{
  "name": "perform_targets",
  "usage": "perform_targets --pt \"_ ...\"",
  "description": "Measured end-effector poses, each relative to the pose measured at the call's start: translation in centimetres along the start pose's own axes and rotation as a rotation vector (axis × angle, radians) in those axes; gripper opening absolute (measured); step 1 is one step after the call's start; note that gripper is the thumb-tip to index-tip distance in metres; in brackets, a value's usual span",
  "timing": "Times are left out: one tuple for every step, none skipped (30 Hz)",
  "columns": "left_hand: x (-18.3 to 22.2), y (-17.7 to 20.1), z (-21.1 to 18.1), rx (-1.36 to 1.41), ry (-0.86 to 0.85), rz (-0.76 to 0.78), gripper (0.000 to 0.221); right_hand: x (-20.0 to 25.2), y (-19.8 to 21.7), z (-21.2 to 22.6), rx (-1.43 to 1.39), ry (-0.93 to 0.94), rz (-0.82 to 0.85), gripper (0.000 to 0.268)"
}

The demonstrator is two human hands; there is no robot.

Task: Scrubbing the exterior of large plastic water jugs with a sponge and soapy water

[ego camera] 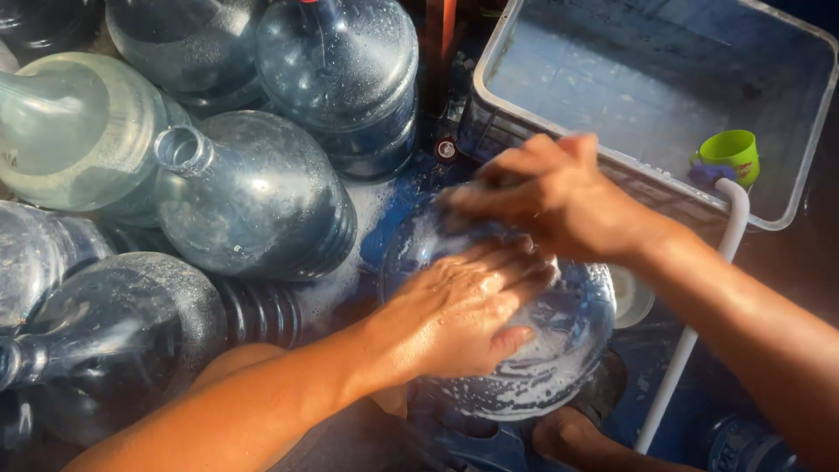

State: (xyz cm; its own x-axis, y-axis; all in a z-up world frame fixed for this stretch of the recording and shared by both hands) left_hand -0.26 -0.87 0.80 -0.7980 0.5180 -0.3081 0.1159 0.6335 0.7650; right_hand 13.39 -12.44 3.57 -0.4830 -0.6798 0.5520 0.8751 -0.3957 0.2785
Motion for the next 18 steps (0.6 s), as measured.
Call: perform_targets --pt "0.0 0.1 0.2 -0.040 -0.058 -0.028 0.051 -0.7 2.0 -2.4 0.456 0.307 -0.251 0.031" --pt "0.0 0.2 0.3 -0.081 -0.116 -0.056 0.053 -1.2 3.8 -4.7 0.913 0.618 -0.495 0.049" --pt "-0.2 0.0 0.2 -0.084 -0.117 -0.057 0.053 -1.1 3.0 -4.2 0.914 0.621 -0.497 0.049" --pt "-0.3 -0.4 0.1 -0.084 -0.148 -0.042 0.055 -0.8 2.3 -3.8 0.958 0.617 -0.516 0.052" --pt "-0.6 -0.8 -0.2 -0.076 -0.184 -0.019 0.058 -0.4 1.5 -3.6 0.998 0.601 -0.537 0.055" --pt "-0.7 -1.4 -0.6 -0.071 -0.188 -0.014 0.058 0.2 0.2 -2.2 0.994 0.593 -0.541 0.055" --pt "-0.7 -2.1 -0.9 -0.069 -0.093 0.066 0.059 0.7 -1.1 -0.7 0.931 0.713 -0.415 0.048" --pt "-0.7 -2.7 -1.2 -0.067 0.003 0.147 0.060 1.1 -2.5 0.8 0.862 0.829 -0.288 0.043" --pt "-0.8 -2.8 -1.2 -0.066 0.006 0.150 0.060 0.8 -2.6 0.7 0.859 0.829 -0.287 0.043" --pt "-0.9 -2.9 -1.2 -0.063 0.001 0.175 0.059 0.6 -2.8 0.6 0.855 0.846 -0.204 0.055" --pt "-1.0 -2.9 -1.2 -0.062 -0.007 0.200 0.058 0.2 -2.9 0.5 0.852 0.861 -0.125 0.068" --pt "-0.9 -2.6 -1.0 -0.062 -0.009 0.202 0.058 0.1 -1.5 -0.4 0.851 0.861 -0.128 0.068" --pt "-0.8 -2.1 -1.0 -0.081 -0.095 0.131 0.058 -0.1 0.1 -1.1 0.829 0.892 -0.203 0.050" --pt "-0.8 -1.7 -0.9 -0.099 -0.181 0.061 0.060 -0.2 1.6 -1.9 0.807 0.923 -0.277 0.033" --pt "-0.3 -1.3 -0.8 -0.098 -0.181 0.067 0.060 0.2 3.1 -3.4 0.801 0.922 -0.280 0.033" --pt "0.1 -1.0 -0.6 -0.059 -0.174 0.055 0.057 0.4 4.8 -5.0 0.725 0.731 -0.272 0.042" --pt "0.4 -0.7 -0.4 -0.015 -0.175 0.043 0.054 0.9 6.5 -6.8 0.649 0.534 -0.264 0.051" --pt "0.6 -0.3 -0.3 -0.010 -0.185 0.047 0.054 0.8 7.9 -10.0 0.647 0.526 -0.272 0.051"
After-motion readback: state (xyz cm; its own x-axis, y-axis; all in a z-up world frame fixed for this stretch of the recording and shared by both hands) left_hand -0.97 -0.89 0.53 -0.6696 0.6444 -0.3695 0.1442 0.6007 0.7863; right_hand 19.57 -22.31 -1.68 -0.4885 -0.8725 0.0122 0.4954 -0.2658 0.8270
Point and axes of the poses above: each hand's wrist, its own x-axis away from the middle knuckle, its own y-axis out of the back of the hand, z = x × y, the point moved 1 cm from there along -x, towards the middle knuckle, and after that the axes turned 8 degrees about -y, right-handed, at the moved point
